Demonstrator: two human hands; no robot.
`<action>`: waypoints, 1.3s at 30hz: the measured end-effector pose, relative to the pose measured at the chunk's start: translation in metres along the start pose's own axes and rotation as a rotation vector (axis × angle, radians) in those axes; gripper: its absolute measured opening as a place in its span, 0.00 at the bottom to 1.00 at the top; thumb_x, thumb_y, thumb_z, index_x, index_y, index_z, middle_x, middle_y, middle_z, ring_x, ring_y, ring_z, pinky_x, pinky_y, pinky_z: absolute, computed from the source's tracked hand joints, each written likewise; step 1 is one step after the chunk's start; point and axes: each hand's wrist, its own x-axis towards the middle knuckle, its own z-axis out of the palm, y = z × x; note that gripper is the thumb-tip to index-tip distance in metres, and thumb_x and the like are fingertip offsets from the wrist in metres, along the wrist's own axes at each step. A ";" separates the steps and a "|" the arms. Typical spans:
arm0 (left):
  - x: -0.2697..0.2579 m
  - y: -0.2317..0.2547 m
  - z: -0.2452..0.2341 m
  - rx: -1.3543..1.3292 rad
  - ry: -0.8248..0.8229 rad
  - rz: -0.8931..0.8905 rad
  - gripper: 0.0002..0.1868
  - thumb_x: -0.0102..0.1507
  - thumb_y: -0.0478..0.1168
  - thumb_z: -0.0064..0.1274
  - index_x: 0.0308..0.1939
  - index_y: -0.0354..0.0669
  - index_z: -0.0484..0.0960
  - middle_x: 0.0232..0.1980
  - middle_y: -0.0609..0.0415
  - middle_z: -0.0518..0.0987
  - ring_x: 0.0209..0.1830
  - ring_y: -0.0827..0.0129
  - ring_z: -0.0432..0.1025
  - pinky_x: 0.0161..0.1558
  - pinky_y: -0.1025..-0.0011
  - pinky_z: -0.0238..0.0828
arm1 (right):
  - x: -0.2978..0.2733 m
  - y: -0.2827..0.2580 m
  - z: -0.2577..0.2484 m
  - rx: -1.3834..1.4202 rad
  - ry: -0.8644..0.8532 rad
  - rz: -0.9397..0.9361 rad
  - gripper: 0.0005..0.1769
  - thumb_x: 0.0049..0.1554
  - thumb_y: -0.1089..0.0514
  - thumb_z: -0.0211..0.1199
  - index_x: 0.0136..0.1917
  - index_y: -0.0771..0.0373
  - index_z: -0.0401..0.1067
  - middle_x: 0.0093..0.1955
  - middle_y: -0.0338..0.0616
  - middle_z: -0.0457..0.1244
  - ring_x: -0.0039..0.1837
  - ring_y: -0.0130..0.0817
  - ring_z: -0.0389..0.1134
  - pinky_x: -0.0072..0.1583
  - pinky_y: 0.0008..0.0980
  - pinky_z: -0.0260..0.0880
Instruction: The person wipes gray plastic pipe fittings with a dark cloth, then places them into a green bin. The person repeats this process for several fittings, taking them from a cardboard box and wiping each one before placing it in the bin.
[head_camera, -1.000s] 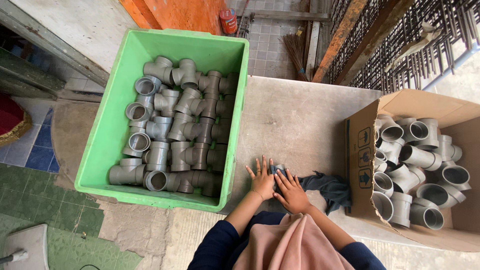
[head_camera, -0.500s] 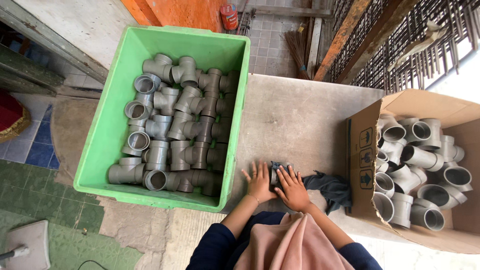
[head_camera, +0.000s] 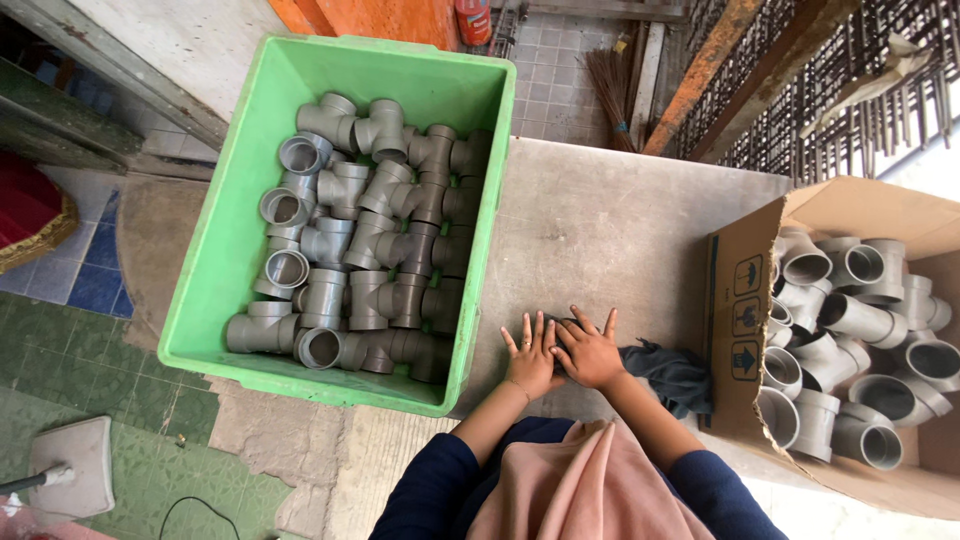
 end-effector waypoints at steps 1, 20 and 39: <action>-0.008 0.003 -0.015 0.001 0.002 -0.005 0.62 0.50 0.54 0.59 0.74 0.36 0.33 0.78 0.37 0.30 0.77 0.38 0.21 0.63 0.22 0.10 | 0.005 0.000 0.004 0.001 0.002 -0.005 0.30 0.59 0.32 0.37 0.68 0.44 0.61 0.66 0.28 0.59 0.79 0.34 0.42 0.69 0.79 0.19; -0.005 0.020 -0.030 -0.002 -0.076 -0.071 0.65 0.46 0.69 0.49 0.76 0.44 0.34 0.79 0.41 0.28 0.77 0.36 0.21 0.62 0.21 0.10 | -0.024 0.012 -0.023 -0.055 -0.111 -0.002 0.36 0.60 0.31 0.34 0.76 0.47 0.48 0.73 0.28 0.52 0.80 0.36 0.40 0.67 0.82 0.24; -0.011 0.034 -0.062 0.071 -0.218 -0.123 0.63 0.48 0.72 0.42 0.76 0.48 0.29 0.79 0.47 0.21 0.77 0.42 0.15 0.64 0.26 0.06 | 0.003 0.012 -0.032 0.009 -0.241 0.045 0.36 0.59 0.28 0.35 0.70 0.51 0.58 0.63 0.34 0.63 0.76 0.30 0.50 0.70 0.78 0.21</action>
